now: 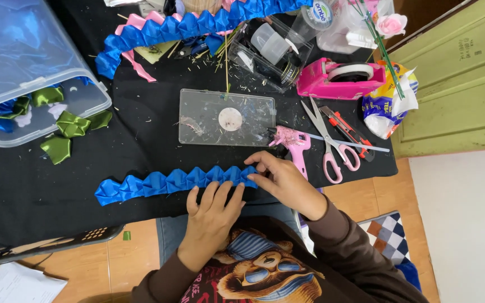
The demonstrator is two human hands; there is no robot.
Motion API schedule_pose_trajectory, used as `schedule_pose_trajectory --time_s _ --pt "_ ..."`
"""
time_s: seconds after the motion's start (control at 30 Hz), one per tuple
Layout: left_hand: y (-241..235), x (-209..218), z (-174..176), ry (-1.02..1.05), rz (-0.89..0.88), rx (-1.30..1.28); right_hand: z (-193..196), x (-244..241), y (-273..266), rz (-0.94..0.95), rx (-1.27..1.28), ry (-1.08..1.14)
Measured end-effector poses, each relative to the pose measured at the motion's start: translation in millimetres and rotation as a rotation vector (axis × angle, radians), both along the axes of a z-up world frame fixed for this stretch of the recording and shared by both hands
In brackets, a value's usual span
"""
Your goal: The person assembles a blue ruffled ribbon garland by repeatedly applying hot glue with a pink glue gun and attaching small blue ribbon pieces. They also use scissors to trim a white plastic stick and adjust the ribbon segments on the table.
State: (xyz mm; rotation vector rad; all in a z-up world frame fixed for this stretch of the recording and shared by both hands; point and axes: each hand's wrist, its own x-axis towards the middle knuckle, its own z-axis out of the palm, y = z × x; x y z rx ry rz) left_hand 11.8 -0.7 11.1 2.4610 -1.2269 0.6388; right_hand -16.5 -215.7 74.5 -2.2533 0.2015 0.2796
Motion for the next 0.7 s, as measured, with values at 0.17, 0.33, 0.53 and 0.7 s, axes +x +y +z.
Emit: schedule_pose_trajectory --time_s 0.17,0.33,0.53,0.7 --pt "-2.6 -1.4 -0.2 0.016 0.014 0.015 -3.4 0.2 0.0 0.036 -0.079 -0.064" --pt "-3.5 -2.5 3.0 0.032 0.025 0.038 -1.0 -6.2 10.7 0.042 -0.250 -0.301" --pt "-2.4 -2.6 2.5 0.042 0.027 0.034 -13.9 -16.2 20.6 0.105 -0.268 -0.508" --pt "0.0 -3.7 1.5 0.075 0.015 -0.001 -21.9 -18.0 17.8 0.122 -0.263 -0.492"
